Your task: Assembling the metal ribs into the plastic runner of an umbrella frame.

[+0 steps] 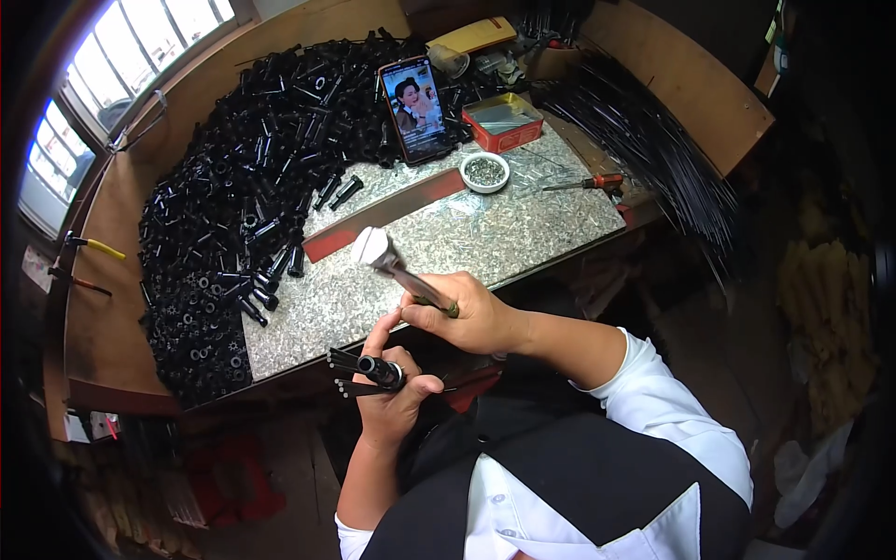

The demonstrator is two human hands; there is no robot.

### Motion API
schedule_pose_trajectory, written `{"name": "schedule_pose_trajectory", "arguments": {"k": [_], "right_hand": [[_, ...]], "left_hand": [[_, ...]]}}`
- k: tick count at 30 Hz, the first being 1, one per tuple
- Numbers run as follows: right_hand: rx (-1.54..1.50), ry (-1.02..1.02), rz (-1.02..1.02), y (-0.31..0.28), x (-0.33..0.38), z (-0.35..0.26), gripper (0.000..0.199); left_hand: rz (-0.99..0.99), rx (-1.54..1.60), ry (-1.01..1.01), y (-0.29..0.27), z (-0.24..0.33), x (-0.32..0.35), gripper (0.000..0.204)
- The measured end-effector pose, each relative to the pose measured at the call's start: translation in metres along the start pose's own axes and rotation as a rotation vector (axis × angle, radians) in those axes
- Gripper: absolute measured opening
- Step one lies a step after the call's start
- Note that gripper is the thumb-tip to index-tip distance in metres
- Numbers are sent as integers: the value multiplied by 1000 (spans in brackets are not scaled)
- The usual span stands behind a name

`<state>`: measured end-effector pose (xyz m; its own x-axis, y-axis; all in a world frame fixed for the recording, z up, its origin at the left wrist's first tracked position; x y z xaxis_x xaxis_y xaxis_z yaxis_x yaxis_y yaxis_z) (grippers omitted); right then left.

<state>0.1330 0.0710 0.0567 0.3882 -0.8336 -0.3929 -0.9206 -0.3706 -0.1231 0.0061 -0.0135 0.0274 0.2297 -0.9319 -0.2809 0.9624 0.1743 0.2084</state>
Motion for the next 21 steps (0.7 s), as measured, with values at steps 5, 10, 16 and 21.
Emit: {"name": "schedule_pose_trajectory", "arguments": {"k": [5, 10, 16, 21], "right_hand": [[125, -130, 7, 7, -1, 0, 18], [186, -322, 157, 12, 0, -2, 18], [156, -281, 116, 18, 3, -8, 14], [-38, -235, 38, 34, 9, -20, 10]], "left_hand": [[22, -15, 31, -3, -2, -1, 84], [78, 52, 5, -7, -1, -2, 80], [96, -52, 85, -26, -9, -4, 79], [187, -5, 101, -27, -4, -3, 94]]}}
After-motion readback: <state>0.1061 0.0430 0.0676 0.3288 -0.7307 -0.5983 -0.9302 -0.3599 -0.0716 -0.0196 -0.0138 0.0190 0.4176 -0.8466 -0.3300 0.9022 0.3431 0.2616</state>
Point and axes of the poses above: each hand's wrist, its own x-axis away from the middle knuckle, its own y-axis out of the palm, z = x × y, the point moved 4 cm from there along -x, towards the middle knuckle, and after that the axes turned 14 degrees about z, right-handed, at the moved point
